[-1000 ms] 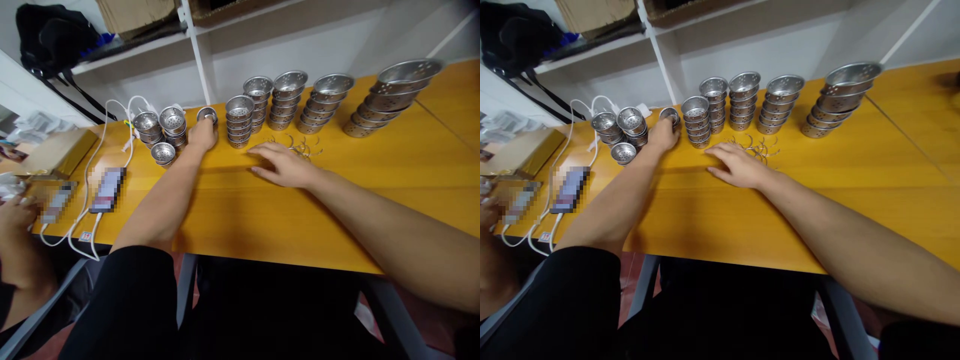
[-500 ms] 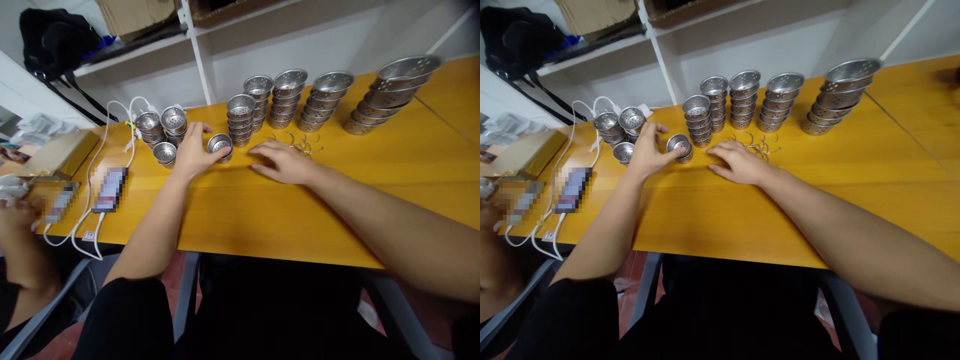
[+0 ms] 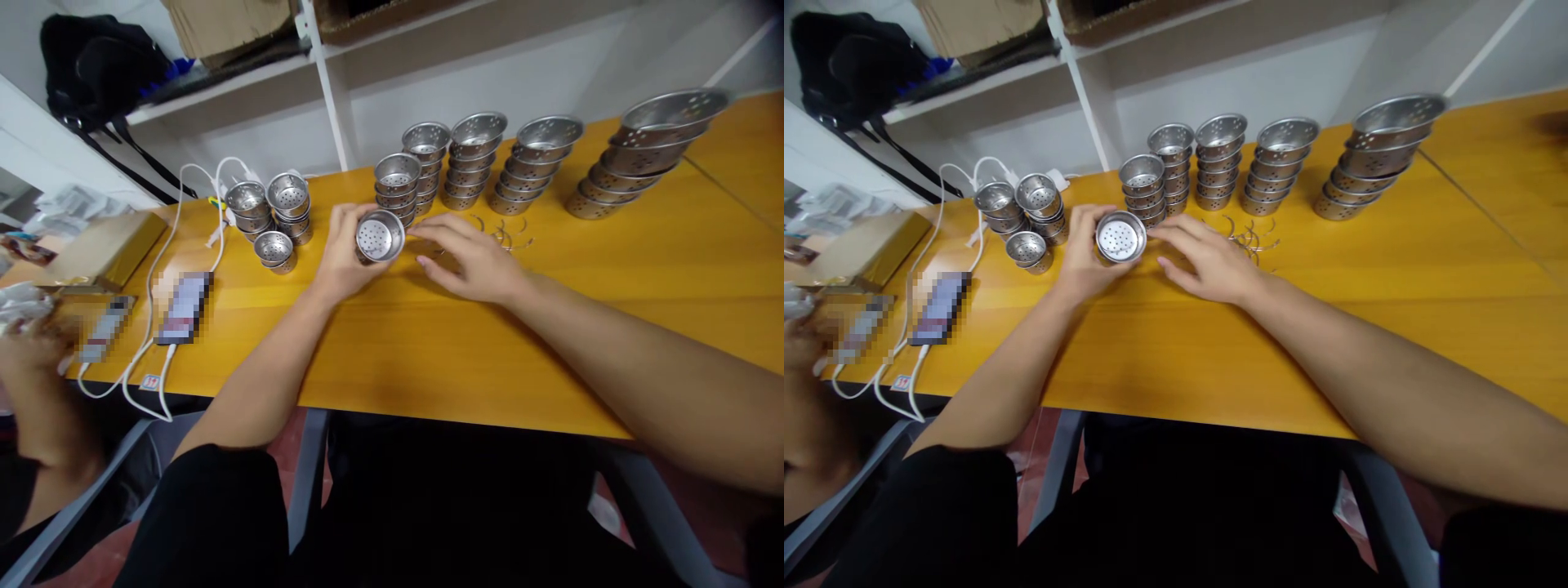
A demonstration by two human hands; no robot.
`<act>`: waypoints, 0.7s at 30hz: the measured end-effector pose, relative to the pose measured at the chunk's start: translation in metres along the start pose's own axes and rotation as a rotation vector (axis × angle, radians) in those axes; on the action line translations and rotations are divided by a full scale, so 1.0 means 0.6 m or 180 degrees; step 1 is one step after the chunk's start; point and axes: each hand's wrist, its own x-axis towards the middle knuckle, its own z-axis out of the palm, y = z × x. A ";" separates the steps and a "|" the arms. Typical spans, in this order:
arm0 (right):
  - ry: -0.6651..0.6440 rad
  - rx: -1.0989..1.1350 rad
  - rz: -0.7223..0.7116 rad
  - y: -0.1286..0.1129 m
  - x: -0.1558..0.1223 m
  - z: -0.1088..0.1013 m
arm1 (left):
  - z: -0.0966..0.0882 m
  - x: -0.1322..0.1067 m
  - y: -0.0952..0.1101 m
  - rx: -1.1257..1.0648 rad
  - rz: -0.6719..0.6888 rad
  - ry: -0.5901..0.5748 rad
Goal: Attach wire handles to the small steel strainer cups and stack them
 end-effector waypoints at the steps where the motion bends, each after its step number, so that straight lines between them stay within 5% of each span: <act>1: 0.0045 -0.0024 -0.0008 -0.007 0.000 -0.001 | 0.013 -0.005 0.012 -0.0067 0.0070 0.0024; 5: 0.0071 -0.0201 0.0055 -0.018 -0.002 -0.004 | 0.065 -0.025 0.047 -0.0425 0.0210 -0.0031; 9: -0.0060 -0.0332 0.0164 -0.017 -0.002 -0.005 | 0.093 -0.029 0.034 -0.1037 0.0190 -0.0431; 15: -0.0122 -0.0221 0.0043 0.000 -0.003 0.014 | 0.088 -0.021 -0.003 -0.1168 -0.0665 -0.0789; 21: -0.0142 -0.0205 0.0612 0.060 -0.008 0.029 | 0.083 -0.014 0.011 -0.1142 -0.0479 -0.1172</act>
